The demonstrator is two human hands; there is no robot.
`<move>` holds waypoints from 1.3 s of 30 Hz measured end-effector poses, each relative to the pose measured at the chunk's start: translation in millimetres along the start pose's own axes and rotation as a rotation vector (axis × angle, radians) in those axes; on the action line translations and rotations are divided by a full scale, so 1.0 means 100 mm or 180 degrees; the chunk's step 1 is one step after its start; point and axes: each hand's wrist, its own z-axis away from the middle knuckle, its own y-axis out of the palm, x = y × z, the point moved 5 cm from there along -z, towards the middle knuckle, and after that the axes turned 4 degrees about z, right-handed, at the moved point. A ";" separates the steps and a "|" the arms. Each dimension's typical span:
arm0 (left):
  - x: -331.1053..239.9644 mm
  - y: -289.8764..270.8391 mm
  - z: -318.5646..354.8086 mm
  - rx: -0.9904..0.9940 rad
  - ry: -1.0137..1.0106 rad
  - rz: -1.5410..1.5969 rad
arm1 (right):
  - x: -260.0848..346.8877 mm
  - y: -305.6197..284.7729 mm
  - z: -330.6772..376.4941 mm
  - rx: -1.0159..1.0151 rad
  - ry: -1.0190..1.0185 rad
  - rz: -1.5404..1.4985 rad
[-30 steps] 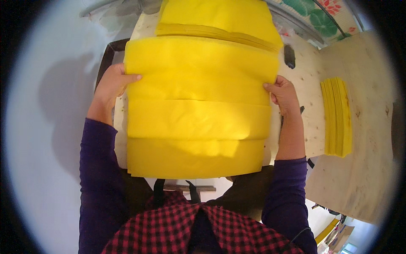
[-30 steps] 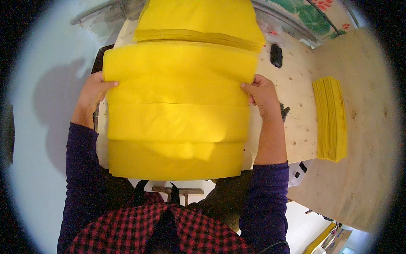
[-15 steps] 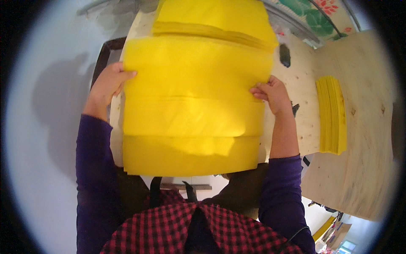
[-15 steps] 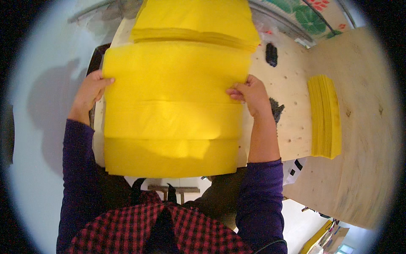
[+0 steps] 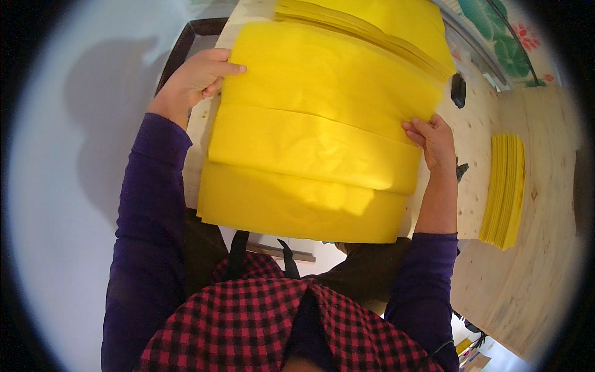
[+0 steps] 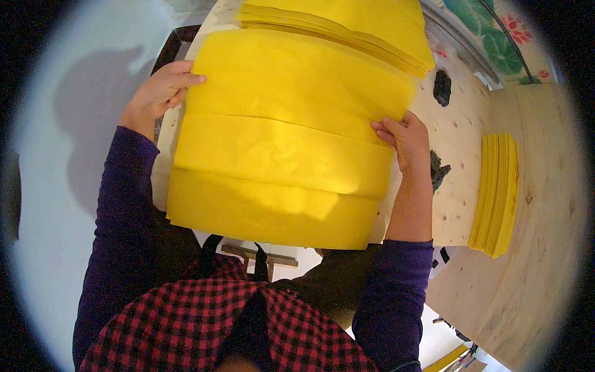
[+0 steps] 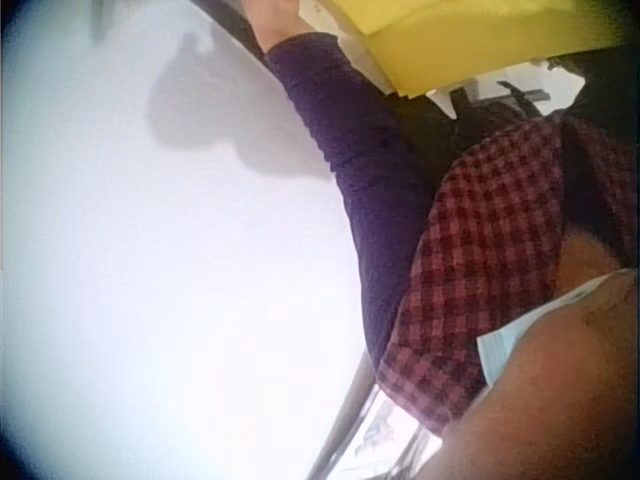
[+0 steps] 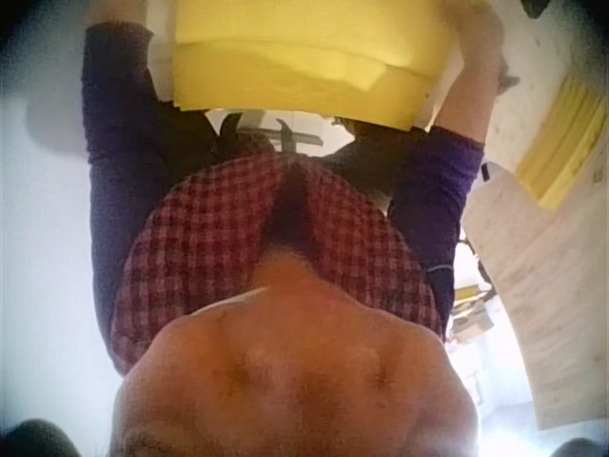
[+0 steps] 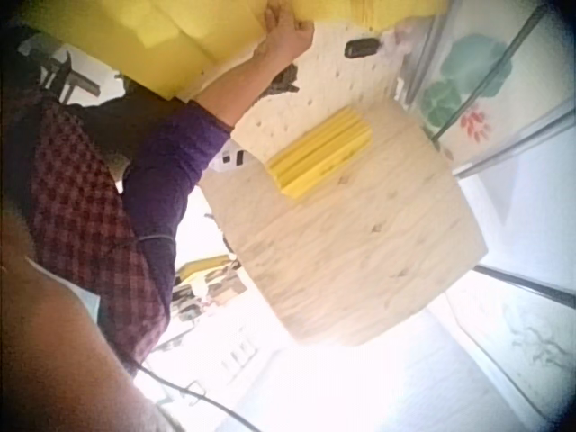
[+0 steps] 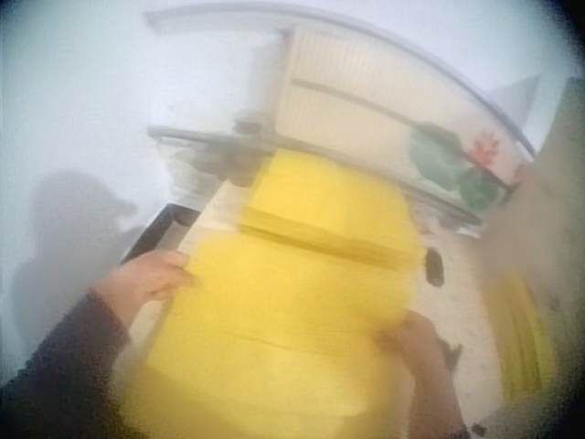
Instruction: The person folds multiple yellow sheets on a wooden workbench, aligning edges and pressing creases with both hands. They repeatedly pick up, fold, and stack the sheets, occasionally smoothing the folds before moving to the next sheet.
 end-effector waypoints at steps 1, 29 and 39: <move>0.01 -0.01 0.00 -0.0066 -0.0074 -0.0111 | 0.00 0.00 0.00 -0.0035 -0.0023 0.0020; 0.07 0.01 0.18 -0.0511 0.0480 -0.0687 | -0.06 -0.06 0.17 0.0169 -0.0746 0.0058; -0.11 0.07 0.13 -0.0672 0.0433 -0.0452 | 0.03 -0.13 0.06 -0.0225 -0.0400 0.0230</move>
